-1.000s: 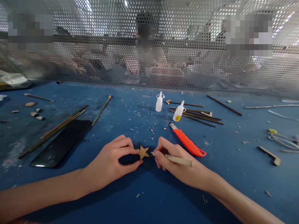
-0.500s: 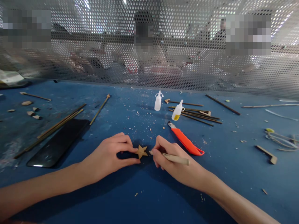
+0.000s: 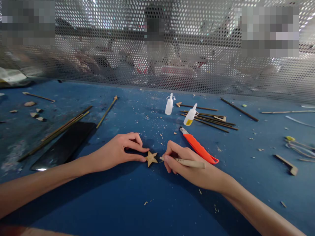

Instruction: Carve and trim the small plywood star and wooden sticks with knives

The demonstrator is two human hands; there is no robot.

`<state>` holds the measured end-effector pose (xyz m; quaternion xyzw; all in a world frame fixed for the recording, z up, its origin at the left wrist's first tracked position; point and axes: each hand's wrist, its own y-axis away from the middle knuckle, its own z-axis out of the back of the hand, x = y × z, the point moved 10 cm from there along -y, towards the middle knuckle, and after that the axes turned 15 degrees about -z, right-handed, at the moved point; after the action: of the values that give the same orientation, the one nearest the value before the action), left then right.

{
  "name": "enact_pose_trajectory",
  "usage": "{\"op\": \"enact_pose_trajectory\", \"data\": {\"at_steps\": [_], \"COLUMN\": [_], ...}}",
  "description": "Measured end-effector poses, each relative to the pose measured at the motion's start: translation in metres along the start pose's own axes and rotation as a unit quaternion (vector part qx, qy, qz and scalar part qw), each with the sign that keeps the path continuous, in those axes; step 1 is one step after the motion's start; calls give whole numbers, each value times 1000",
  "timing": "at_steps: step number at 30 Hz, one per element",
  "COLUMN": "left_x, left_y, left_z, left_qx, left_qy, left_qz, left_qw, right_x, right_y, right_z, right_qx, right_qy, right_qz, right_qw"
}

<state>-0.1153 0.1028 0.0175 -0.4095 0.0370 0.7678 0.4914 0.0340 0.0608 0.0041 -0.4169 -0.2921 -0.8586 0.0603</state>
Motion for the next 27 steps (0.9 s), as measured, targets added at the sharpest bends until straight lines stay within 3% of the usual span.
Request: {"op": "enact_pose_trajectory", "data": {"at_steps": [9, 18, 27], "left_x": [2, 2, 2], "left_y": [0, -2, -1], "left_z": [2, 2, 1], "left_qx": [-17, -5, 13], "left_qy": [30, 40, 48], "left_qz": [3, 0, 1], "left_qw": [999, 999, 999], "right_x": [1, 13, 23], "right_y": [4, -12, -29], "right_z": [-3, 8, 11], "right_qx": [-53, 82, 164], "right_qy": [23, 45, 38], "right_qz": [-14, 8, -19], "right_qw": [998, 996, 986]}}
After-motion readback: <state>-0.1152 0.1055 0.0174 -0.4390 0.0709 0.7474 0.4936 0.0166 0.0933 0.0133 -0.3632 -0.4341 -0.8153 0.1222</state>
